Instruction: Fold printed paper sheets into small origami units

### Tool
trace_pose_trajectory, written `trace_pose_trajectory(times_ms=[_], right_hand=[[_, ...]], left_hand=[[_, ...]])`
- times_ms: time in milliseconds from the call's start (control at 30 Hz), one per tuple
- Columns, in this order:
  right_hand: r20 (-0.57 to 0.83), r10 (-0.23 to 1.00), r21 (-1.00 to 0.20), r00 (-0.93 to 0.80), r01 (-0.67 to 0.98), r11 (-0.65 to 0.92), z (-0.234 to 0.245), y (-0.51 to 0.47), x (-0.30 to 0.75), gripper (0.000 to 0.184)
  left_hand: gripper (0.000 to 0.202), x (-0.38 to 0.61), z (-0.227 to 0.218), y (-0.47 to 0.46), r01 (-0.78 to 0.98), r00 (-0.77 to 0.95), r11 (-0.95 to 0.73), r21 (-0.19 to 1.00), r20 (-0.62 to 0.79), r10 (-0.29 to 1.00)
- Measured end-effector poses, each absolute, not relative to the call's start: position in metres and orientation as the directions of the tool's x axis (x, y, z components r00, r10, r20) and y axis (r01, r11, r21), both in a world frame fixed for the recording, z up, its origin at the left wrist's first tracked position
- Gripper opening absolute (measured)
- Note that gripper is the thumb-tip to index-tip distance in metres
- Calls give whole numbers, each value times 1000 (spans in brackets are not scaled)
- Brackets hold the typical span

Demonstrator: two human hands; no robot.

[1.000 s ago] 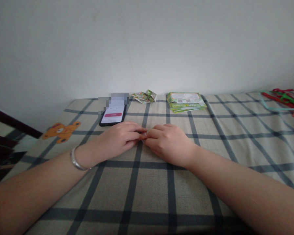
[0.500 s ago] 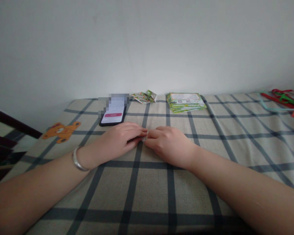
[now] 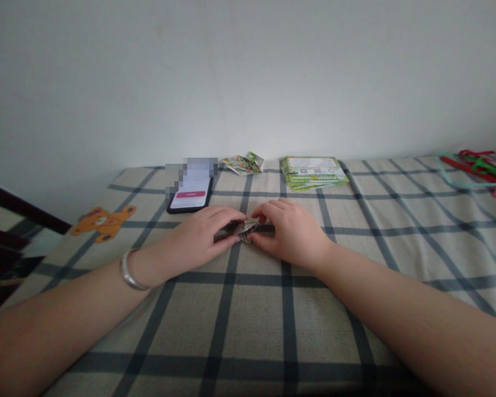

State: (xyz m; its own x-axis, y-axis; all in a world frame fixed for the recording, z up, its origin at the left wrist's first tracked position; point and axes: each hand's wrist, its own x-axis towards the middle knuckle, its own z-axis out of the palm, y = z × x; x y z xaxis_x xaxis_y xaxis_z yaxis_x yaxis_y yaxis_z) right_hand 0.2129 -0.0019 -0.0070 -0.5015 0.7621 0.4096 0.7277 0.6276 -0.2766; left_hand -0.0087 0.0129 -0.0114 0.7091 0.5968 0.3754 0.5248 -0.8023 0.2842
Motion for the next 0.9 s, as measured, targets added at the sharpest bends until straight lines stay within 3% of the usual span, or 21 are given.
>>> trace_pose_trajectory(times_ms=[300,433,633,900], right_hand=[[293,869,-649,-398,585,487,-12,1,209,18],[208,914,-801,-349,475,364,-17,3,208,22],[167,930,-828,-328,465,313,-13,3,204,14],[159,939,-773,-306,553,310,-9,3,205,9]], left_hand=[[36,-8,-9,13,514,690,-780,357,369,623],[26,-7,-10,13,493,694,-784,377,374,615],[44,-4,-10,11,466,666,-795,388,438,604],[44,-2,-12,11,479,653,-780,402,431,623]])
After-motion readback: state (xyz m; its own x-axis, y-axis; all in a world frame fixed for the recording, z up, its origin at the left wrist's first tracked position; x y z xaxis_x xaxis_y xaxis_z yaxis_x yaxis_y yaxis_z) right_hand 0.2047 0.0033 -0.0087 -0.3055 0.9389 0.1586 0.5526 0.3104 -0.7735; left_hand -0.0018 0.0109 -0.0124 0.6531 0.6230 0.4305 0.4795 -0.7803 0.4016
